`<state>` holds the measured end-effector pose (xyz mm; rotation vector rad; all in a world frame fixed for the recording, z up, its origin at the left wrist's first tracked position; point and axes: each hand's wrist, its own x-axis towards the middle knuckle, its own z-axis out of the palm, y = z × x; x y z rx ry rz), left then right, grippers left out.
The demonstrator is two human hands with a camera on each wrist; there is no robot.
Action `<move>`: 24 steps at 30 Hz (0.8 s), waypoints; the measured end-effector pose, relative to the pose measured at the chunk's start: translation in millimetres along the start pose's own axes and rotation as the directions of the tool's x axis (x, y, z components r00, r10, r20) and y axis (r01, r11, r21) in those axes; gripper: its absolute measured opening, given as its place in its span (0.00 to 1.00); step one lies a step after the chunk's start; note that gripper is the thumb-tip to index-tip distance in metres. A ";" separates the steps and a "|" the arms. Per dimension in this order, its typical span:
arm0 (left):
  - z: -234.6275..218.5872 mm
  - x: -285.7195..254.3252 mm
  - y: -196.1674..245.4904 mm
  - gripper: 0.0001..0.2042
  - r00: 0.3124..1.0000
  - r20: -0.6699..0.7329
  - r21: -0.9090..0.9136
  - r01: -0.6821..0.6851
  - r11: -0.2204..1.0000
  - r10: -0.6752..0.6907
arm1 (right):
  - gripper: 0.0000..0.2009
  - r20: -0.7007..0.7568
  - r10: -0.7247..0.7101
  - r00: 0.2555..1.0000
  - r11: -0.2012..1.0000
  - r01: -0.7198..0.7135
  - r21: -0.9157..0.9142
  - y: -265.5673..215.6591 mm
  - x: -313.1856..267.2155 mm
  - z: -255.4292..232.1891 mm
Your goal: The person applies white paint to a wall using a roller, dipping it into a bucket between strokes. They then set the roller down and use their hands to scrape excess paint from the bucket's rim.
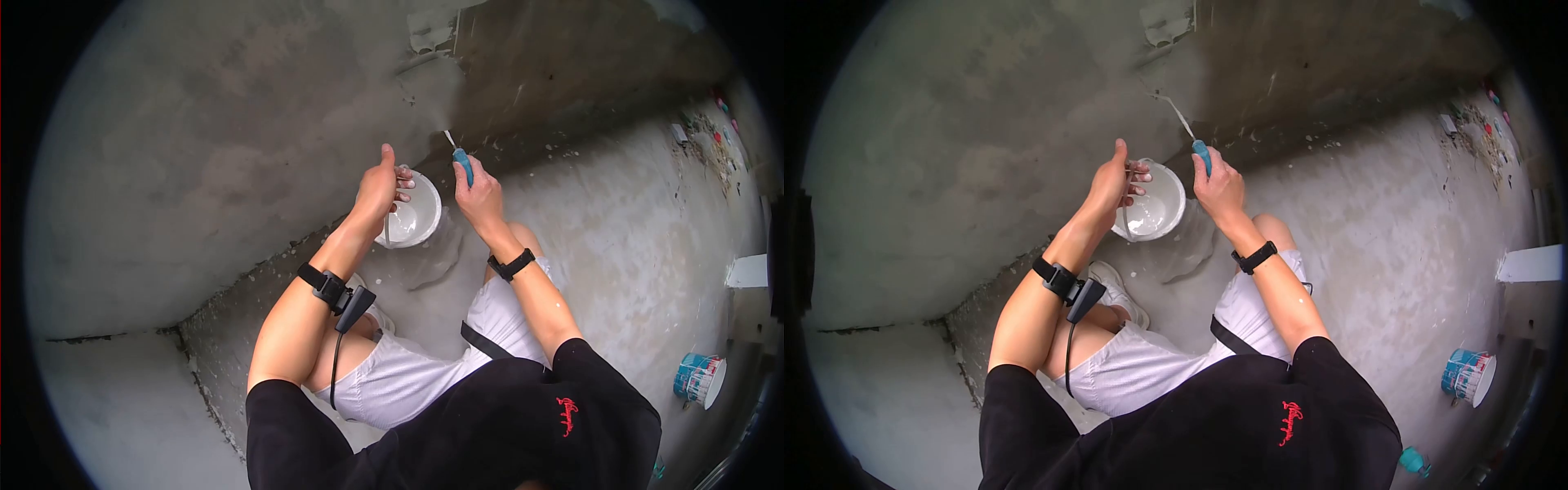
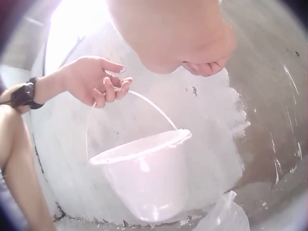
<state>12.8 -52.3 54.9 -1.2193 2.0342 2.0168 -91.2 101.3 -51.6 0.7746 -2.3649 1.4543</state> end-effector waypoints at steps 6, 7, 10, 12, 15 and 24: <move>1.2 1.1 0.8 0.34 1.000 0.007 -0.024 -0.004 1.000 0.004 | 0.13 0.030 0.068 0.997 0.996 -0.066 -0.065 1.1 -9.2 14.0; 2.1 1.2 1.2 0.34 1.000 0.012 -0.024 -0.009 1.000 0.009 | 0.13 0.028 0.069 0.997 0.996 -0.067 -0.066 3.4 -13.4 16.4; 3.3 1.6 1.8 0.34 1.000 0.017 -0.014 -0.002 1.000 0.002 | 0.13 0.051 0.100 0.994 0.986 -0.092 -0.135 15.0 -24.9 24.6; 5.3 1.3 1.6 0.34 1.000 0.025 -0.018 -0.002 1.000 0.003 | 0.13 0.072 0.103 0.992 0.987 -0.093 -0.133 23.6 -30.3 28.1; 7.3 -0.1 0.7 0.35 0.999 0.036 -0.013 0.004 1.000 -0.003 | 0.14 0.090 0.117 0.989 0.980 -0.100 -0.170 30.8 -35.2 30.1; 8.7 -0.2 2.4 0.34 0.999 0.045 -0.012 -0.010 1.000 0.010 | 0.12 -0.011 0.061 0.998 0.997 -0.062 -0.042 0.0 -12.4 12.5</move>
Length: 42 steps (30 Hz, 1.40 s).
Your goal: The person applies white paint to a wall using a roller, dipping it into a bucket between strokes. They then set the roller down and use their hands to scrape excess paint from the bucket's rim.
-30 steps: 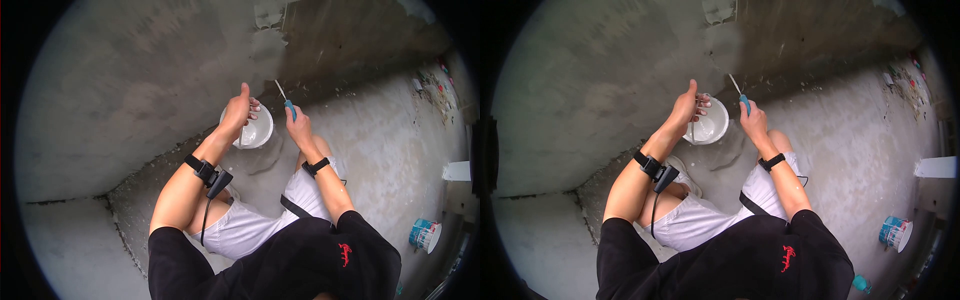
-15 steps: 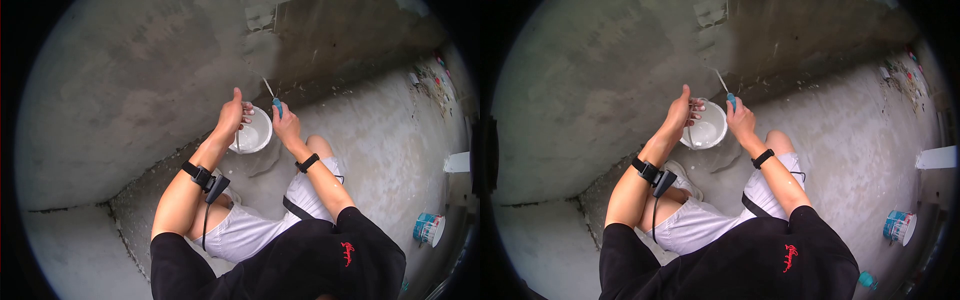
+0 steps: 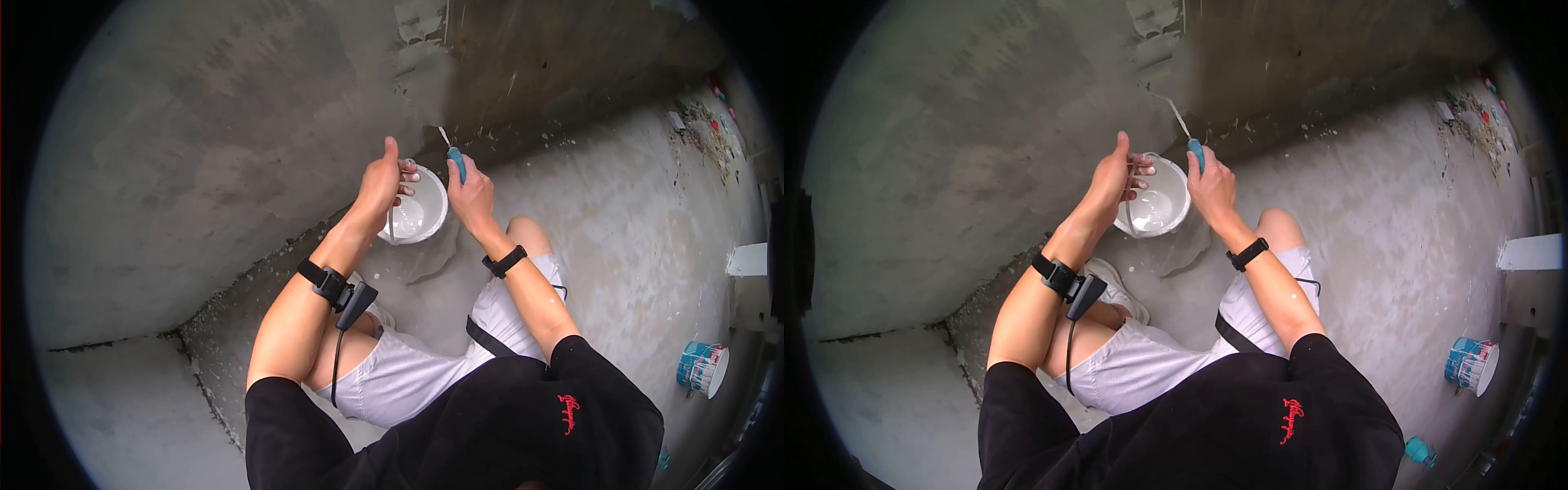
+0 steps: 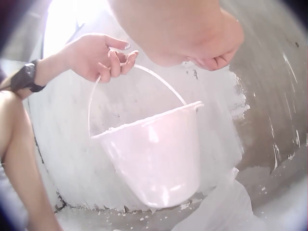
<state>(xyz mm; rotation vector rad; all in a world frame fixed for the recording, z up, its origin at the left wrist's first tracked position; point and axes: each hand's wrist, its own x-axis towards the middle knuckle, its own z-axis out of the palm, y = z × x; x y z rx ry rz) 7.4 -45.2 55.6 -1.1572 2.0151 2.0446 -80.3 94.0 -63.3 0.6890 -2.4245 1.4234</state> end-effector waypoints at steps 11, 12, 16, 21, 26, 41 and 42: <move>-6.5 -1.6 1.5 0.33 0.999 -0.028 0.014 0.022 1.000 -0.022 | 0.13 0.112 0.114 0.987 0.993 -0.109 -0.055 20.3 -16.5 6.7; -7.3 -1.2 1.1 0.33 1.000 -0.022 0.014 0.021 1.000 -0.020 | 0.13 0.091 0.115 0.989 0.993 -0.111 -0.048 14.7 -14.6 3.7; -7.1 -0.9 0.1 0.33 0.999 -0.028 0.000 0.015 1.000 -0.015 | 0.13 0.015 0.073 0.997 0.997 -0.074 0.040 -0.2 -1.3 -1.9; -8.7 0.1 -0.5 0.33 0.999 -0.026 0.008 0.021 1.000 -0.021 | 0.13 0.090 0.108 0.990 0.993 -0.104 -0.047 11.8 -11.5 4.6; -6.8 -0.4 5.2 0.34 0.999 -0.042 -0.005 0.010 1.000 -0.010 | 0.15 0.191 0.155 0.969 0.984 -0.134 -0.117 18.3 -22.8 4.8; -13.5 1.4 3.4 0.33 0.998 -0.049 -0.011 0.034 0.999 -0.035 | 0.15 0.206 0.159 0.966 0.983 -0.136 -0.121 22.8 -14.8 -6.1; -13.7 1.3 4.2 0.33 0.998 -0.047 -0.009 0.035 0.999 -0.036 | 0.16 0.225 0.159 0.961 0.983 -0.134 -0.122 24.1 -16.3 -5.3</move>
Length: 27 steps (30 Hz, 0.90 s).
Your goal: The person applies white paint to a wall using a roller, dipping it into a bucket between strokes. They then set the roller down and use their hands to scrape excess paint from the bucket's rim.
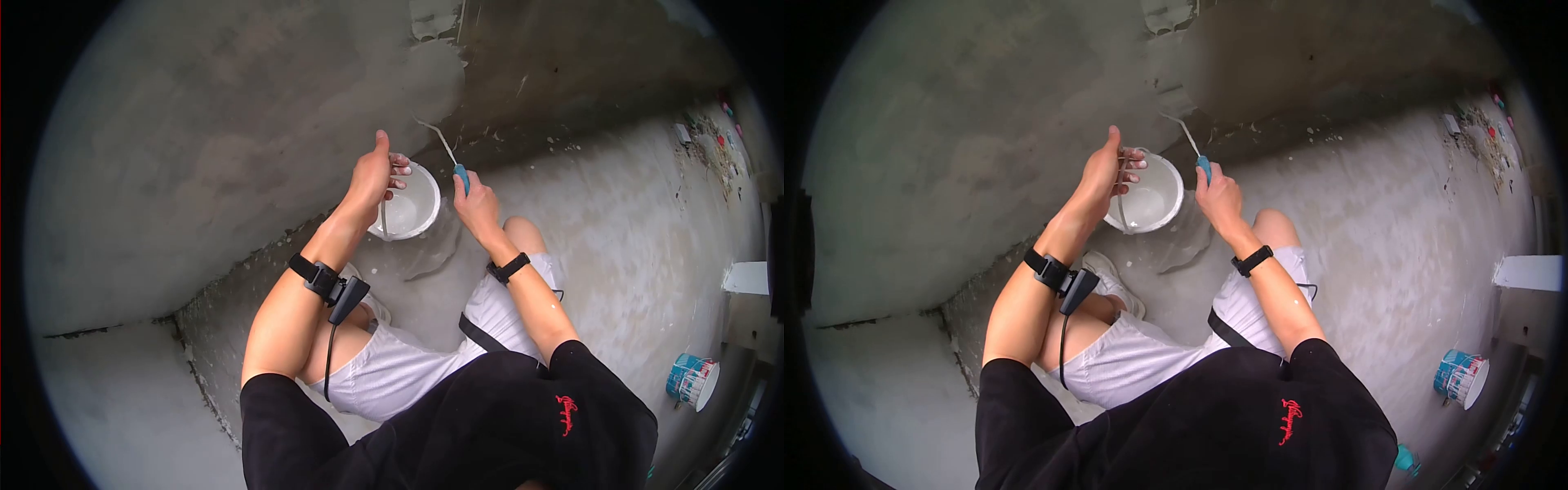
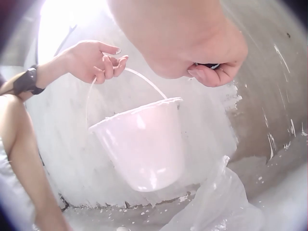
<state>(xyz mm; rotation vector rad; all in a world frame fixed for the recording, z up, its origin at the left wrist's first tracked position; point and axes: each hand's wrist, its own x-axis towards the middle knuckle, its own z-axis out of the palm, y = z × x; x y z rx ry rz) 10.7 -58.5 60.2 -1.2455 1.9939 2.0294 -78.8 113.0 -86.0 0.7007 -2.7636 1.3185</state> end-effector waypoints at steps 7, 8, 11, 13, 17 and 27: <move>-0.3 -0.7 -0.1 0.32 1.000 -0.003 0.007 -0.003 1.000 0.003 | 0.16 -0.152 -0.056 0.987 0.985 0.080 0.155 -39.2 11.8 -16.3; 1.1 -1.6 -2.0 0.32 1.000 0.003 0.009 0.008 1.000 -0.008 | 0.16 -0.147 -0.045 0.988 0.986 0.068 0.152 -39.5 13.2 -18.6; 0.5 -3.1 -2.5 0.32 1.000 0.001 0.010 -0.025 1.000 0.025 | 0.15 -0.131 -0.062 0.989 0.989 0.078 0.125 -37.2 14.8 -18.0; 1.1 -2.7 -0.9 0.32 1.000 0.003 0.008 -0.013 1.000 0.013 | 0.15 -0.039 -0.057 0.998 0.998 0.055 -0.044 -21.6 8.0 -12.8; 1.2 -3.7 1.9 0.32 1.000 -0.003 0.021 -0.006 1.000 0.006 | 0.15 0.051 -0.047 0.998 0.991 0.053 -0.122 -4.1 2.8 -3.7; 4.5 -12.3 3.7 0.32 0.999 0.035 -0.046 0.006 0.999 -0.004 | 0.15 -0.096 -0.089 0.991 0.996 0.087 -0.025 -25.4 7.3 -3.6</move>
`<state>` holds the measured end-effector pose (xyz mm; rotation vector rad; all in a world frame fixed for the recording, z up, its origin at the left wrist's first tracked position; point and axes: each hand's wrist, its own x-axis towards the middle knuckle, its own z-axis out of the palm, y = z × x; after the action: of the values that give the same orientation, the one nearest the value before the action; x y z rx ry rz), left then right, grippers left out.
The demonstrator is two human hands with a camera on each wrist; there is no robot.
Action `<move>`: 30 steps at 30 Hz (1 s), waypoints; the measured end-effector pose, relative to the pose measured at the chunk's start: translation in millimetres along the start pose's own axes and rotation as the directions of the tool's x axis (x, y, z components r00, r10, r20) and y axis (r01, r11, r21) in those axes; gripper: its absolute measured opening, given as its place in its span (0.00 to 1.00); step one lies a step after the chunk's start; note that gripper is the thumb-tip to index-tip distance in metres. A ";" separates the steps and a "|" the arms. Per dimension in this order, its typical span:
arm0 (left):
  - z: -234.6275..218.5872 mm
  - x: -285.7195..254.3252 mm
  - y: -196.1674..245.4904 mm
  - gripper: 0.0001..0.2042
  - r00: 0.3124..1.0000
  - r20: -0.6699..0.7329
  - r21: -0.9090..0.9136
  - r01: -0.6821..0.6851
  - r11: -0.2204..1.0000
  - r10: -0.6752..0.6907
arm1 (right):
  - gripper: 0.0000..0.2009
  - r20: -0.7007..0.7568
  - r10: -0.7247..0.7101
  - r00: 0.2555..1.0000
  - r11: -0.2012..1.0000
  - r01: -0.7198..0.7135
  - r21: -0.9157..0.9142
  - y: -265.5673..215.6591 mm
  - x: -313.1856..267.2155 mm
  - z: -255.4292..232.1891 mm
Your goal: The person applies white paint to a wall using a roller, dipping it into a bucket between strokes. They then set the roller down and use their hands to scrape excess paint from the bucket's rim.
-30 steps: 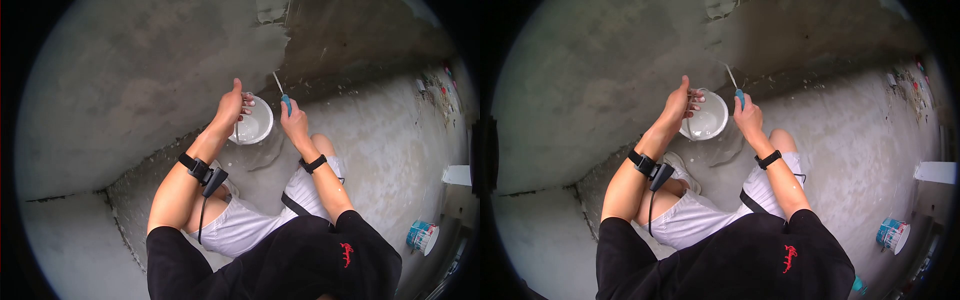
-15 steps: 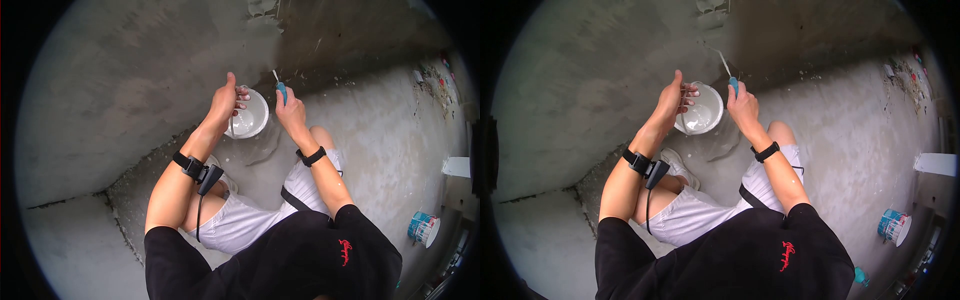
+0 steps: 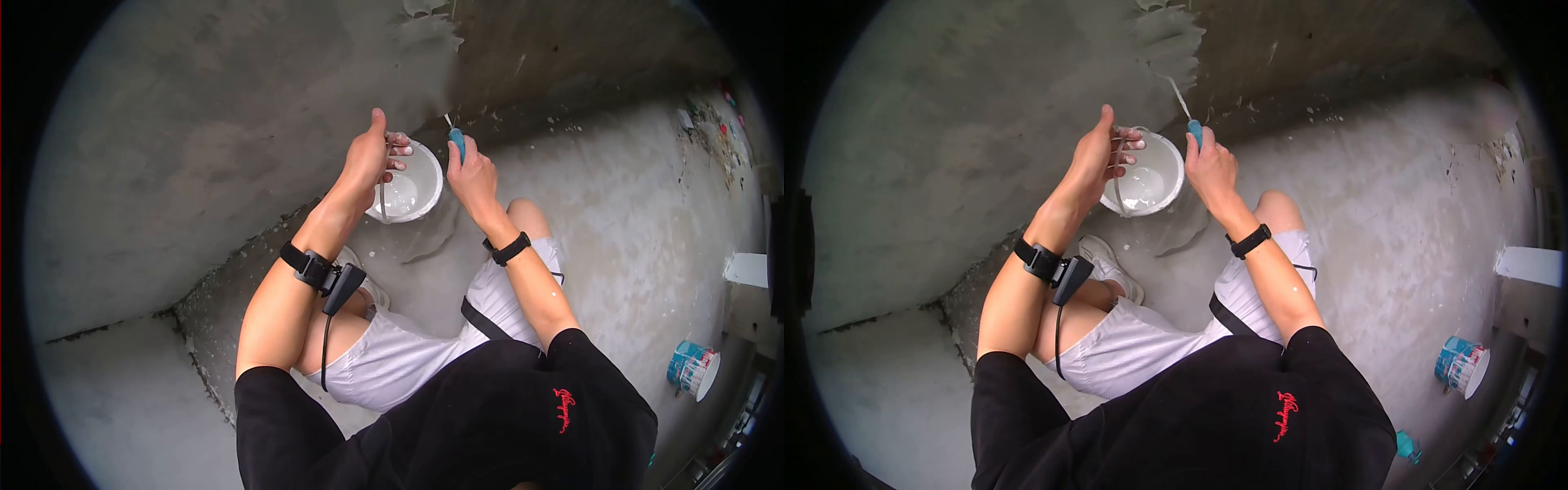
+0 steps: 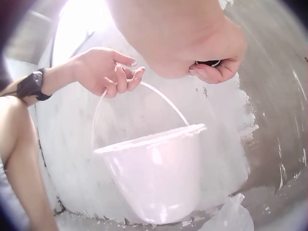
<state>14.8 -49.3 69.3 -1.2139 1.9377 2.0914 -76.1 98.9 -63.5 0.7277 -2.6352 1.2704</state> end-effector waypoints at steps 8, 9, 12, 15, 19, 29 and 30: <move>-4.1 6.0 -1.1 0.32 1.000 -0.010 0.020 -0.020 1.000 0.020 | 0.15 0.138 0.052 0.989 0.988 -0.031 -0.150 27.1 -8.9 10.3; -4.1 5.8 -1.7 0.32 1.000 -0.008 0.008 -0.012 1.000 0.012 | 0.15 0.095 0.030 0.995 0.994 -0.019 -0.111 26.1 -10.1 9.1; -4.3 4.9 -1.3 0.32 1.000 -0.013 -0.012 0.002 1.000 -0.003 | 0.14 0.002 -0.053 0.999 0.998 0.053 -0.037 17.5 -12.3 6.8; -5.6 4.3 -1.5 0.32 1.000 -0.017 -0.016 0.002 1.000 -0.002 | 0.13 -0.071 -0.127 0.989 0.992 0.126 -0.008 3.4 -6.8 4.2; -6.0 6.0 -2.5 0.32 1.000 -0.027 -0.005 0.003 1.000 -0.004 | 0.12 -0.144 -0.188 0.972 0.982 0.191 0.005 -10.3 5.1 1.1; -5.9 8.5 -8.6 0.32 1.000 -0.017 0.009 -0.011 1.000 0.011 | 0.12 -0.178 -0.187 0.966 0.977 0.202 0.070 -53.9 25.6 -13.3; -6.2 8.0 -8.7 0.32 1.000 -0.016 0.006 -0.019 1.000 0.020 | 0.12 -0.166 -0.167 0.972 0.980 0.182 0.078 -48.1 22.2 -9.5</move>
<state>16.9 -56.4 58.2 -1.2195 1.9689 2.0901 -73.6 72.5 -16.6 0.8150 -2.3442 1.3470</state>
